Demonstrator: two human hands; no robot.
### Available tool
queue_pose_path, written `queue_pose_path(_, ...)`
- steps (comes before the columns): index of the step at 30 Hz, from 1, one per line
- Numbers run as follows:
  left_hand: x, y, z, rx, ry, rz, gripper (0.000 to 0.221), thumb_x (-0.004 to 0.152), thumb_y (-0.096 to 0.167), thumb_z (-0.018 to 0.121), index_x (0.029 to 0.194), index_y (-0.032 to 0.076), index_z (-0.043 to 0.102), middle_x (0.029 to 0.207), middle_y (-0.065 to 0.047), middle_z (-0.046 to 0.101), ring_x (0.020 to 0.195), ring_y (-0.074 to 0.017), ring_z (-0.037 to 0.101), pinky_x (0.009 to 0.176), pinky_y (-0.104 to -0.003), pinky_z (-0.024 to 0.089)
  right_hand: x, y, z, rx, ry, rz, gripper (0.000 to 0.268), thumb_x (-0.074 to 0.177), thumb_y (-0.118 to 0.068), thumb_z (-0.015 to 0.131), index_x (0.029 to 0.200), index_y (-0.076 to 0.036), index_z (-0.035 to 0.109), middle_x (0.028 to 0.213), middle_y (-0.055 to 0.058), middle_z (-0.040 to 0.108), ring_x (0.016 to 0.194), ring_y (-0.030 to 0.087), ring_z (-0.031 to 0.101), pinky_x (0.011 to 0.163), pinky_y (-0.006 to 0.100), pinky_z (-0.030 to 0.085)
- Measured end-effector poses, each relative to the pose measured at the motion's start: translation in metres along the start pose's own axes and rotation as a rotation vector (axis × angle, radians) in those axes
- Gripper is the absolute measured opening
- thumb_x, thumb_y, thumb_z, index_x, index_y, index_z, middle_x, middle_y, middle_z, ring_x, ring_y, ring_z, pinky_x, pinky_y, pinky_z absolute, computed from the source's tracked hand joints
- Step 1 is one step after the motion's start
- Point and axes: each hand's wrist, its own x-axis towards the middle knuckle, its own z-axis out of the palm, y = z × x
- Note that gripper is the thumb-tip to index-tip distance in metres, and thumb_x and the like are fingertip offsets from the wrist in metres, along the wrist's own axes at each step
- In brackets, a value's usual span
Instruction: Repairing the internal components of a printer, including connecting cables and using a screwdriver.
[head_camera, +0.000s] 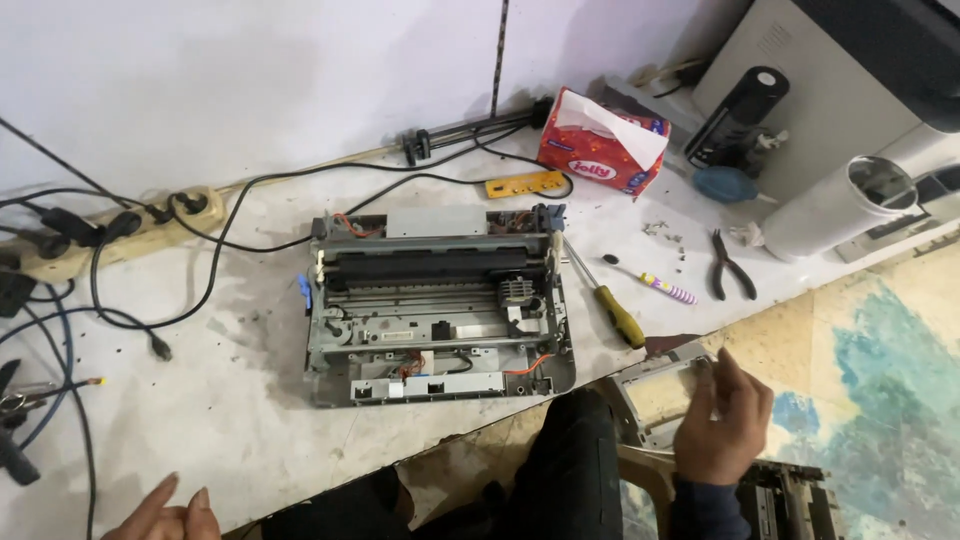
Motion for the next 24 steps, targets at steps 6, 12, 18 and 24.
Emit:
queue_pose_path(6,0.016,0.041,0.013,0.072,0.329,0.406,0.114,0.079,-0.001,0.085,0.173,-0.005,0.021,0.136,-0.042,0.064,0.107,-0.0478,0.068,0.099,-0.054,0.053,0.02,0.021,-0.014,-0.102,0.049,-0.015,0.017,0.114,-0.005,0.073,0.129,0.001,0.078,0.097,0.009,0.075,0.091,0.019,0.072,0.089,0.033,0.056)
queue_pose_path(12,0.014,0.109,0.013,-0.055,0.199,0.401,0.074,0.094,0.007,0.072,0.153,-0.016,0.034,0.147,-0.034,0.047,0.122,-0.0417,0.053,0.114,-0.051,0.043,0.015,0.026,-0.01,-0.127,-0.058,-0.017,0.04,0.132,-0.009,0.048,0.107,-0.003,0.079,0.074,0.01,0.061,0.069,0.026,0.061,0.074,0.042,0.05)
queue_pose_path(18,0.02,0.096,0.038,-0.12,0.135,0.396,0.073,0.099,0.012,0.068,0.161,-0.001,0.031,0.147,-0.027,0.045,0.131,-0.0379,0.053,0.113,-0.053,0.049,0.006,-0.015,-0.008,0.265,-0.094,0.345,0.075,0.131,-0.051,0.027,0.087,-0.002,0.063,0.072,0.012,0.056,0.068,0.022,0.054,0.058,0.03,0.04)
queue_pose_path(24,0.031,0.09,0.058,-0.166,0.18,0.41,0.066,0.102,0.011,0.067,0.159,0.001,0.034,0.15,-0.024,0.048,0.132,-0.0374,0.053,0.113,-0.051,0.051,0.0,-0.029,-0.006,0.238,-0.14,0.201,0.072,0.132,-0.046,0.027,0.104,0.008,0.066,0.057,0.009,0.037,0.052,0.018,0.036,0.062,0.029,0.03)
